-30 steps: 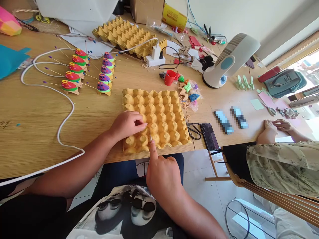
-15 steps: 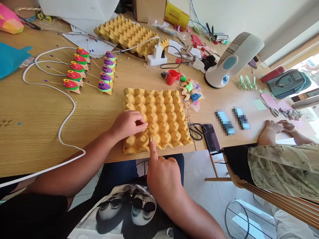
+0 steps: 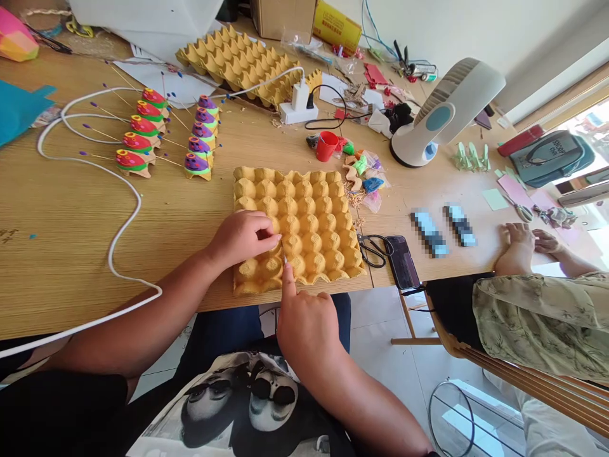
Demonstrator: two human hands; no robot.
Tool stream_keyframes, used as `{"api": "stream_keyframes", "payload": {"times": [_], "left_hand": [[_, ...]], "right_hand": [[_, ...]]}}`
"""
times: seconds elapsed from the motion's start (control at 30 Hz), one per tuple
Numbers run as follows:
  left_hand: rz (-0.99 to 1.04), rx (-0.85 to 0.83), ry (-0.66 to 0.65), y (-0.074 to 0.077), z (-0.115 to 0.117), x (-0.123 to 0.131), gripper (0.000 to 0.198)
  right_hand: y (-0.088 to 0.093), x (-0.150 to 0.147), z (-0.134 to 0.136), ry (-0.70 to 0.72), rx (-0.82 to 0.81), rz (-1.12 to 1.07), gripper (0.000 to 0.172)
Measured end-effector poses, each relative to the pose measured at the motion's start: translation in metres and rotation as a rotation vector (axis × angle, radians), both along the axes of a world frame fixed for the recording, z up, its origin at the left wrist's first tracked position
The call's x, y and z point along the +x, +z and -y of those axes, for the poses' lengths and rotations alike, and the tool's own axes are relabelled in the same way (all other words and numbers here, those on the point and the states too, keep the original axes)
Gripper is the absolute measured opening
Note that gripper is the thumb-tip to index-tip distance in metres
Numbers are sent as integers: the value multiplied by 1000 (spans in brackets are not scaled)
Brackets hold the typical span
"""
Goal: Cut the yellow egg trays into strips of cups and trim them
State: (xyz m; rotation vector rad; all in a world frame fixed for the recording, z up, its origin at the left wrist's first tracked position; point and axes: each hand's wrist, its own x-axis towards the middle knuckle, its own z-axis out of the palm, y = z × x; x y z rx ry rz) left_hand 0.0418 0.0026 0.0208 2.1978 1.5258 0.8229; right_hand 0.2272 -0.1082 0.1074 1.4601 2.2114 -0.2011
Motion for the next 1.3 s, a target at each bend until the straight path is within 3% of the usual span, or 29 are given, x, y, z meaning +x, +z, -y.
{"api": "stream_keyframes", "payload": {"times": [0.23, 0.43, 0.63, 0.83, 1.07, 1.3], "left_hand": [[-9, 2, 1, -1, 0, 0, 26], [-11, 13, 1, -2, 0, 0, 27], [-16, 11, -3, -1, 0, 0, 26], [1, 13, 0, -2, 0, 0, 26], [-10, 15, 8, -3, 0, 0, 25], [-16, 47, 19, -5, -1, -1, 26]], "right_hand": [[4, -1, 3, -2, -32, 15, 73], [-5, -7, -2, -21, 3, 3, 74], [3, -3, 4, -3, -60, 14, 79], [-3, -4, 1, -36, -6, -8, 75], [11, -4, 6, 2, -73, 8, 77], [-3, 7, 10, -4, 17, -29, 71]]}}
